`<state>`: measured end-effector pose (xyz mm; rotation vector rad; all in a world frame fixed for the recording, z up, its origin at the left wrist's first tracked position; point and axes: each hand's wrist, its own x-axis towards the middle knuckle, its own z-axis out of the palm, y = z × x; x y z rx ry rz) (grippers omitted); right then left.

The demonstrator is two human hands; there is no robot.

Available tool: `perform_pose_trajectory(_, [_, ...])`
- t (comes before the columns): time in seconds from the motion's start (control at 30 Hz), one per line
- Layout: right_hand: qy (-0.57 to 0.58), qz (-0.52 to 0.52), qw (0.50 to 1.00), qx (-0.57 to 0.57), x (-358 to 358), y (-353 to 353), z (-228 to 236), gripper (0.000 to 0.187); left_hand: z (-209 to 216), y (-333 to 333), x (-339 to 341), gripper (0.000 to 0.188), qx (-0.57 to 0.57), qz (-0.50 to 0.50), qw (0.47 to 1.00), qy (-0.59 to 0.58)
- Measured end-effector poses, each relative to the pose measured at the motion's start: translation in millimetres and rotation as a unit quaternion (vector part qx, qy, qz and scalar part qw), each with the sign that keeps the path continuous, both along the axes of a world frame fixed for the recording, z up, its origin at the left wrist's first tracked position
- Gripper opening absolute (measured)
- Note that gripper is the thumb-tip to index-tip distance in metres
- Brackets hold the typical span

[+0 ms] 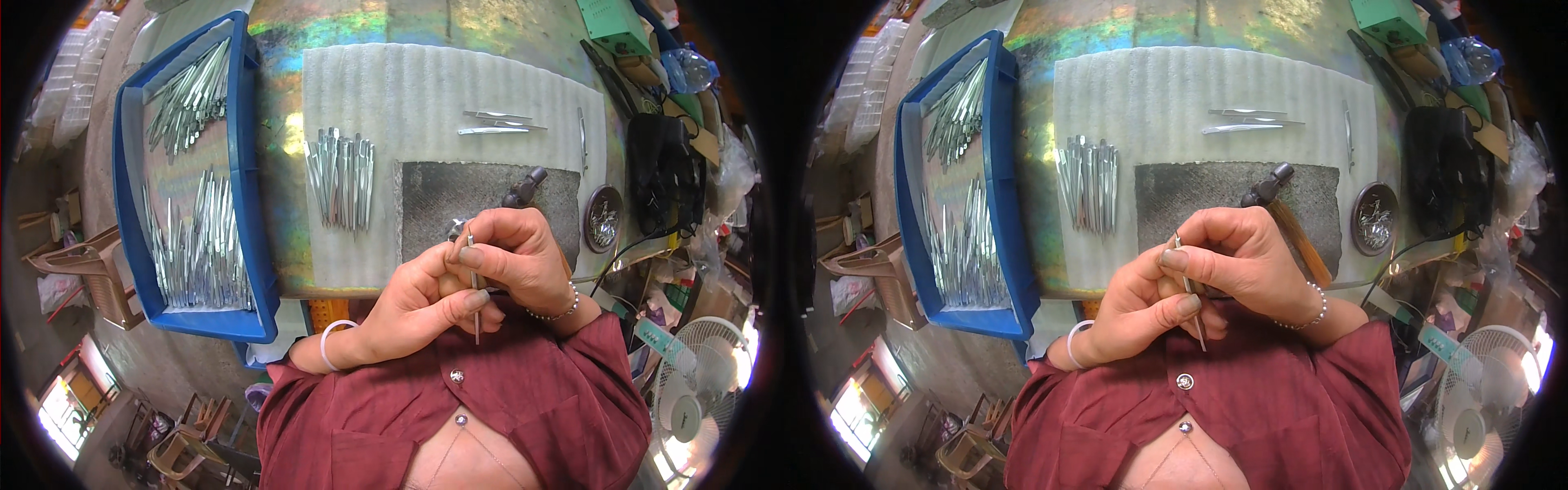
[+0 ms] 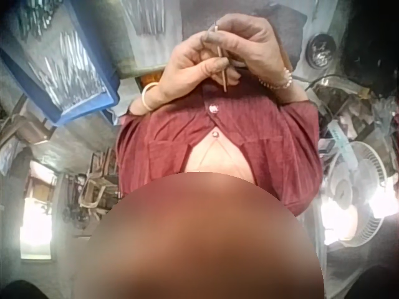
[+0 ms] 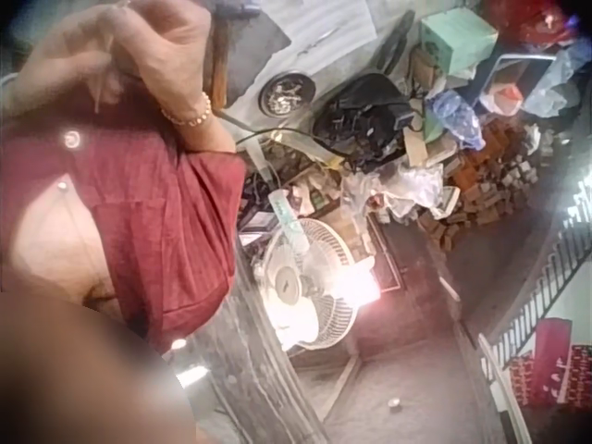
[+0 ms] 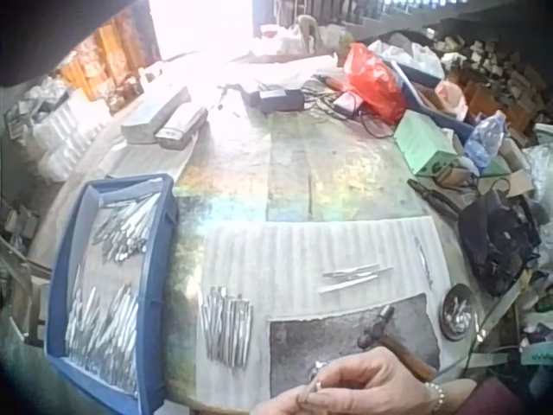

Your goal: Assembling and hammering small metal components on a workbench in a workshop.

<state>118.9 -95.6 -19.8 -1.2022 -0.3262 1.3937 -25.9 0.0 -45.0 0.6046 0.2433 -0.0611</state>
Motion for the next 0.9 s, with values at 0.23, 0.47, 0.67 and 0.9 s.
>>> perform_pose_trajectory(0.23, [-0.098, 0.009, 0.995, -0.011, 15, -18, 9, 0.010, 11, -8, 17, 0.032, 0.084, -0.020, 0.995, 0.054])
perform_pose_trajectory(0.47, [-0.135, -0.053, 0.969, 0.201, -10, -5, -12, 0.018, -18, 12, -14, 0.051, 0.263, 0.059, 0.961, 0.060])
perform_pose_trajectory(0.67, [-0.119, -0.118, 0.964, 0.208, -16, -15, -31, 0.019, -12, -24, 35, 0.048, 0.167, -0.041, 0.985, 0.008])
perform_pose_trajectory(0.9, [-0.100, -0.110, 0.965, 0.215, -7, -6, -39, 0.022, -12, -28, 64, 0.047, 0.165, -0.076, 0.983, -0.036])
